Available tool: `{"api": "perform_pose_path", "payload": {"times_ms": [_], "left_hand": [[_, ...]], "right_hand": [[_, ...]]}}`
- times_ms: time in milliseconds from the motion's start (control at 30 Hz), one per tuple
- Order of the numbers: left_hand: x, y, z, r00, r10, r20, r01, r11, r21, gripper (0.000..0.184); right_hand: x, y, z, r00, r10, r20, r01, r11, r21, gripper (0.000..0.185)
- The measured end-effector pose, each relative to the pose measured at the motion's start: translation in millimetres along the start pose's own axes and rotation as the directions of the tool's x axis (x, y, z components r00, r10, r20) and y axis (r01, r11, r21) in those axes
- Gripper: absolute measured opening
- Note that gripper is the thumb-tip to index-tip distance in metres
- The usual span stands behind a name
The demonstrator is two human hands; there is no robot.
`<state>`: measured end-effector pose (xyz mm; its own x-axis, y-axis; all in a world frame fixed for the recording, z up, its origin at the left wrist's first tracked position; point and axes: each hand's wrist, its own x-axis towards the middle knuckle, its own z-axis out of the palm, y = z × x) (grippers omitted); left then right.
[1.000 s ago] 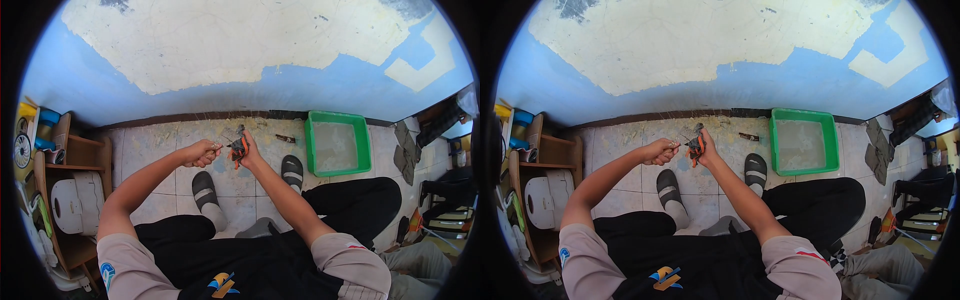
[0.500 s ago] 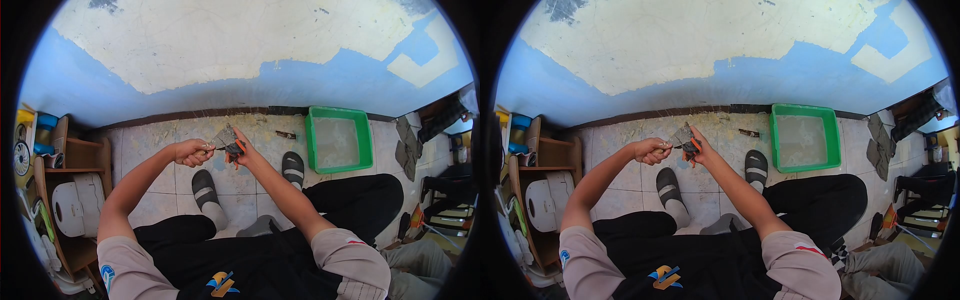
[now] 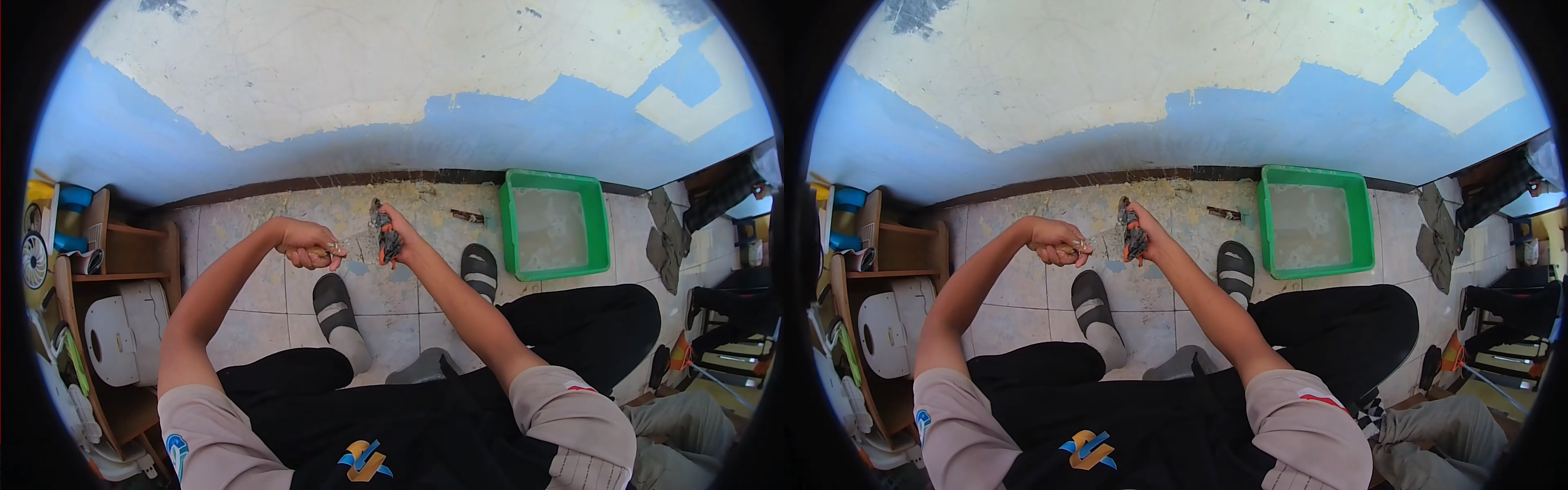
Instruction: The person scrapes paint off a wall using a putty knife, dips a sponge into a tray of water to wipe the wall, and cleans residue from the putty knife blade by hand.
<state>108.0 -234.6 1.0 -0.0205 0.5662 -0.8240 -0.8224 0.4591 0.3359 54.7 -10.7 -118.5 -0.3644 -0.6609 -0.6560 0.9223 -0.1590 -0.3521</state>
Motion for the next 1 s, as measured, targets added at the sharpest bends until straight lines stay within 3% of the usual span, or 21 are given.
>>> {"api": "perform_pose_path", "payload": {"times_ms": [133,200,333,400,433,467,500,533,567,600,633,667,700,733,767,800,933,1000], "left_hand": [[5.2,0.5,1.2,1.000,-0.023,-0.009,0.023,1.000,0.018,0.041],[6.2,-0.2,2.8,0.999,0.014,-0.043,-0.013,1.000,0.017,0.042],[-13.9,-4.0,-7.0,0.990,0.040,-0.134,-0.021,0.990,0.142,0.042],[-29.0,-1.2,-6.5,0.930,0.032,-0.365,0.061,0.969,0.241,0.042],[-33.9,1.5,-5.6,0.930,0.035,-0.367,0.063,0.966,0.252,0.042],[-37.1,3.7,-3.9,0.913,0.097,-0.396,0.000,0.972,0.237,0.042],[-37.1,5.0,-1.5,0.892,0.157,-0.424,-0.066,0.973,0.221,0.043],[-32.4,5.1,1.2,0.892,0.162,-0.423,-0.070,0.972,0.226,0.043],[-25.3,5.3,4.0,0.828,0.315,-0.464,-0.227,0.945,0.237,0.043],[-19.1,6.8,6.9,0.736,0.455,-0.502,-0.376,0.891,0.257,0.043],[-13.5,10.8,10.7,0.732,0.460,-0.503,-0.377,0.888,0.264,0.043],[-7.0,17.8,15.2,0.646,0.539,-0.540,-0.523,0.828,0.201,0.042],[0.1,25.9,19.6,0.551,0.600,-0.580,-0.656,0.741,0.142,0.041],[7.6,34.2,23.8,0.548,0.605,-0.578,-0.658,0.739,0.149,0.041],[14.7,42.2,28.3,0.428,0.645,-0.633,-0.697,0.681,0.223,0.040],[19.3,50.1,33.5,0.300,0.675,-0.675,-0.722,0.622,0.301,0.041],[23.4,83.3,57.3,0.260,0.741,-0.620,-0.745,0.562,0.360,0.044],[24.3,96.3,59.6,0.434,0.703,-0.563,-0.694,0.660,0.288,0.048]], "right_hand": [[-0.1,-1.4,-4.5,0.995,-0.007,-0.097,0.006,1.000,-0.010,0.030],[3.1,-3.8,-12.8,0.998,-0.059,-0.029,0.061,0.995,0.074,0.029],[-10.0,-25.5,-57.8,0.995,-0.057,0.086,0.054,0.998,0.035,0.029],[-3.9,-32.4,-79.5,0.991,-0.120,-0.053,0.118,0.992,-0.032,0.030],[3.5,-30.5,-83.8,0.953,-0.271,-0.139,0.251,0.957,-0.143,0.036],[9.3,-31.6,-89.8,0.949,-0.282,-0.139,0.263,0.954,-0.143,0.036],[10.1,-33.5,-92.0,0.909,-0.360,-0.211,0.216,0.839,-0.500,0.043],[16.3,-31.0,-99.1,0.858,-0.451,-0.247,0.098,0.615,-0.783,0.051],[25.0,-20.6,-101.5,0.673,-0.694,-0.257,-0.108,0.252,-0.962,0.059],[24.4,-18.4,-99.0,0.670,-0.698,-0.253,-0.104,0.249,-0.963,0.059],[22.3,-18.8,-95.6,0.626,-0.770,-0.120,-0.025,0.134,-0.991,0.060],[21.5,-22.6,-91.8,0.567,-0.824,0.018,0.046,0.010,-0.999,0.062],[19.9,-29.2,-83.5,0.641,-0.760,0.111,0.377,0.186,-0.907,0.053],[10.3,-33.2,-69.7,0.635,-0.764,0.113,0.380,0.181,-0.907,0.053],[-6.8,-37.6,-47.7,0.815,-0.568,0.119,0.485,0.554,-0.677,0.049],[-22.5,-40.2,-26.1,0.911,-0.343,0.228,0.405,0.848,-0.343,0.046],[-62.6,-39.8,32.7,0.850,-0.381,0.364,0.487,0.833,-0.263,0.040],[-67.8,-40.2,44.3,0.786,-0.524,0.328,0.591,0.792,-0.152,0.039]]}}
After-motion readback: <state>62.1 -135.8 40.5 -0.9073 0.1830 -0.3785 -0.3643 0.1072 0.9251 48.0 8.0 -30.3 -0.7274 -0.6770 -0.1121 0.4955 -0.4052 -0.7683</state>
